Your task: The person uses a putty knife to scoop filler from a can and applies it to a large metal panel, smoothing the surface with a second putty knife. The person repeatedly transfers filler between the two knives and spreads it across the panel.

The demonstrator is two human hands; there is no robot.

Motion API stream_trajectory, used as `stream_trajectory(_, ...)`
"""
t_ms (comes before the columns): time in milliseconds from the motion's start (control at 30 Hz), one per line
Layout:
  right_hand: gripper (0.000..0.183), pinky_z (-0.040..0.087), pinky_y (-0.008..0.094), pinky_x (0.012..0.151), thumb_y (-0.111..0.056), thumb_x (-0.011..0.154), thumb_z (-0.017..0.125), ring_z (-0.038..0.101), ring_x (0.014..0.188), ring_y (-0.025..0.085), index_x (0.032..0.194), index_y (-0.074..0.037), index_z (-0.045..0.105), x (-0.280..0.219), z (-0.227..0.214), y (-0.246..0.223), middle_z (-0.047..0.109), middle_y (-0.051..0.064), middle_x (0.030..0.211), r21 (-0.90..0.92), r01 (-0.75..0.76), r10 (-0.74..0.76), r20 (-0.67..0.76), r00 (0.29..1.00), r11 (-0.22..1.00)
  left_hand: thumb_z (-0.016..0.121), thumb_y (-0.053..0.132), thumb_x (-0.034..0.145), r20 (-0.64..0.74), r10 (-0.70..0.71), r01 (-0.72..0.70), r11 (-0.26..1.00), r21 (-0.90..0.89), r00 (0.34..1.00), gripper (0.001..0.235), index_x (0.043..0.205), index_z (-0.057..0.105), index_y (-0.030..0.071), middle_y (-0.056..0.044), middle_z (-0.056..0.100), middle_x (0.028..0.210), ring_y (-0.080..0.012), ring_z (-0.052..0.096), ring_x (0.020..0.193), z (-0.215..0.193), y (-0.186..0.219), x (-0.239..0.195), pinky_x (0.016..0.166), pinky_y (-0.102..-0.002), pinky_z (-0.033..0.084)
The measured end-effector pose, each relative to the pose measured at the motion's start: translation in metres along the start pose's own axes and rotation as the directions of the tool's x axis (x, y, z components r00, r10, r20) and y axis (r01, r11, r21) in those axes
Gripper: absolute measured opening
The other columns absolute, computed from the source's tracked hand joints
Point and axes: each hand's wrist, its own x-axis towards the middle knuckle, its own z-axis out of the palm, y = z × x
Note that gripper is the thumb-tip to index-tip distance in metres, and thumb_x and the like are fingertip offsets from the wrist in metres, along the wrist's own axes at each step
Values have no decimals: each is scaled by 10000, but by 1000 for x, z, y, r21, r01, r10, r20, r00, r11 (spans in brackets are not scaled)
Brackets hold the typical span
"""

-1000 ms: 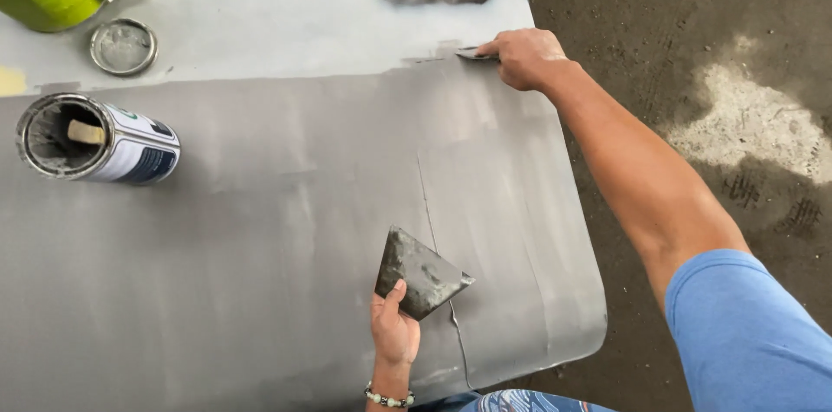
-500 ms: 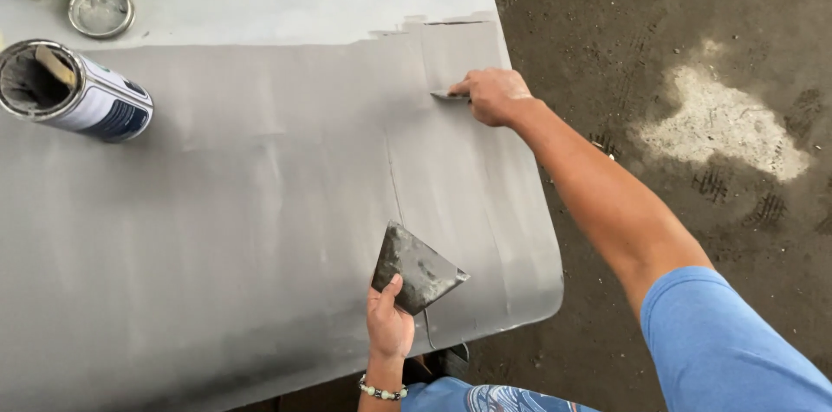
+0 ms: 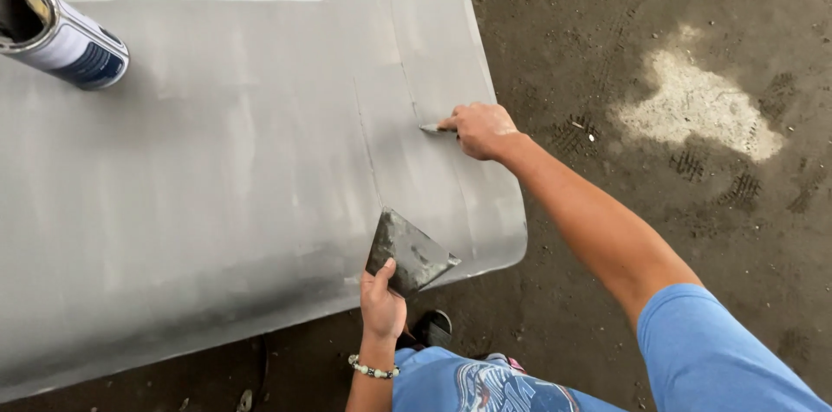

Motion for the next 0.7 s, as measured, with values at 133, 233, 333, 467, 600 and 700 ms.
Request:
stream_trajectory(133,496,542,431,908,-81,901,563,651,1100,261,1309,-329,694,-43,19,-9,665,24,1214,-16,17,-17,-3,1000,1000,529,61,993,-16,-52,51,998,-45,999,366,1349,586,1,-76,663,1271,-197,621,1155,-8,-16,-17,1011,-369,489)
stream_trajectory(233,486,550,424,891,-87,909,554,652,1083,251,1307,-328,695,-70,33,-14,662,18,1221,-1,15,-15,-13,1000,1000,536,57,998,-14,-36,35,999,-37,999,340,1327,595,-7,-76,672,1249,-191,629,1133,-15,-28,-25,994,-360,498)
stream_trajectory(333,479,553,424,875,-93,916,544,641,1080,244,1306,-326,694,-98,52,-16,663,0,1228,17,31,-30,-45,999,999,546,60,1004,-24,-37,36,999,-40,999,318,1307,606,-15,-80,679,1223,-195,639,1101,-26,-40,-36,962,-363,508)
stream_trajectory(467,460,558,418,863,-100,942,527,632,1090,229,1310,-328,682,-127,79,-16,656,1,1238,23,33,-31,-80,996,999,554,58,1007,-23,-26,26,999,-23,999,308,1300,615,-16,-81,679,1213,-189,642,1089,-27,-46,-48,957,-346,512)
stream_trajectory(600,442,566,418,847,-100,969,516,633,1067,240,1329,-317,655,-149,111,-16,644,34,1237,-11,42,-43,-98,994,999,557,56,983,-33,-42,41,999,-17,999,325,1301,609,13,-75,679,1202,-195,644,1077,-16,-39,-63,944,-356,519)
stream_trajectory(700,436,554,431,896,-107,896,587,633,1106,256,1291,-270,669,-169,144,-15,661,25,1209,9,108,-100,-314,944,994,565,53,973,-39,-31,32,999,31,999,351,1317,612,3,-83,678,1200,-202,641,1070,-14,-37,-73,937,-357,515)
